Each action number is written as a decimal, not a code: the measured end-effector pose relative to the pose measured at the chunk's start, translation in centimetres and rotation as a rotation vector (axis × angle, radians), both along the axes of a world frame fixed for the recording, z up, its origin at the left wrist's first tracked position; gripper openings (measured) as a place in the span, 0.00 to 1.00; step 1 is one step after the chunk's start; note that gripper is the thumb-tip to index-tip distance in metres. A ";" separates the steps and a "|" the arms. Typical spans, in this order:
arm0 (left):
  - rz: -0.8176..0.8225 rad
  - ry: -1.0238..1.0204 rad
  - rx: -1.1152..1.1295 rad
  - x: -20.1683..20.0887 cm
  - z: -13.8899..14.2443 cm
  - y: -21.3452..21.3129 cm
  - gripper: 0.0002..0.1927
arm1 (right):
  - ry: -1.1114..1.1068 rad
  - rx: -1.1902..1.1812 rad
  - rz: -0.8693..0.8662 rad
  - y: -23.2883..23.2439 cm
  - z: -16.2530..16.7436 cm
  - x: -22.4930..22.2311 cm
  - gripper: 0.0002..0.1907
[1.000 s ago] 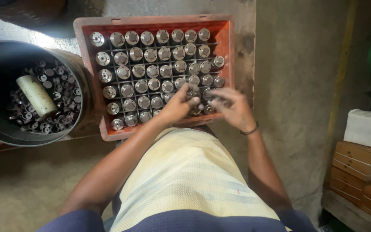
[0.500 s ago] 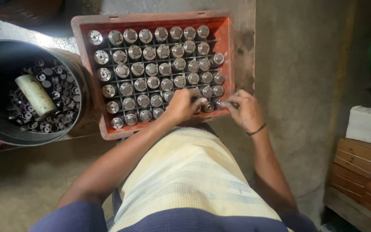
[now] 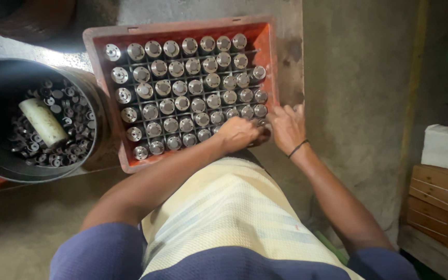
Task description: The person picks small round metal caps one at a time from a bucket and places each into the cells of a red grid tray, filling the tray. When the tray is full, the person stacks it with other filled trays on the work table.
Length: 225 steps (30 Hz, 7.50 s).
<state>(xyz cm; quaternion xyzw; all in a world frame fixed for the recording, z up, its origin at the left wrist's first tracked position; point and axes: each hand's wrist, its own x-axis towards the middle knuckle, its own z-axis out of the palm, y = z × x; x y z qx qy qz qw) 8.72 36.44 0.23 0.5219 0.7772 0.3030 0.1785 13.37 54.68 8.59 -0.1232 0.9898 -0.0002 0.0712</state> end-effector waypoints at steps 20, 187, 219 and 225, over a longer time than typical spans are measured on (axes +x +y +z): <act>0.324 -0.492 0.193 -0.2 3.2 -5.8 0.15 | -0.391 -0.360 -0.310 -0.9 3.5 -5.0 0.21; 1.342 -1.492 1.333 3.2 1.9 -19.2 0.06 | 0.200 -0.576 0.418 -24.8 -4.7 -16.1 0.06; 1.353 -1.423 1.335 3.3 1.3 -18.7 0.06 | -0.126 -0.857 0.291 -24.1 -3.5 -20.4 0.07; 1.348 -1.417 1.288 3.5 2.2 -19.0 0.07 | -0.017 -0.568 0.189 -26.9 -3.1 -22.5 0.12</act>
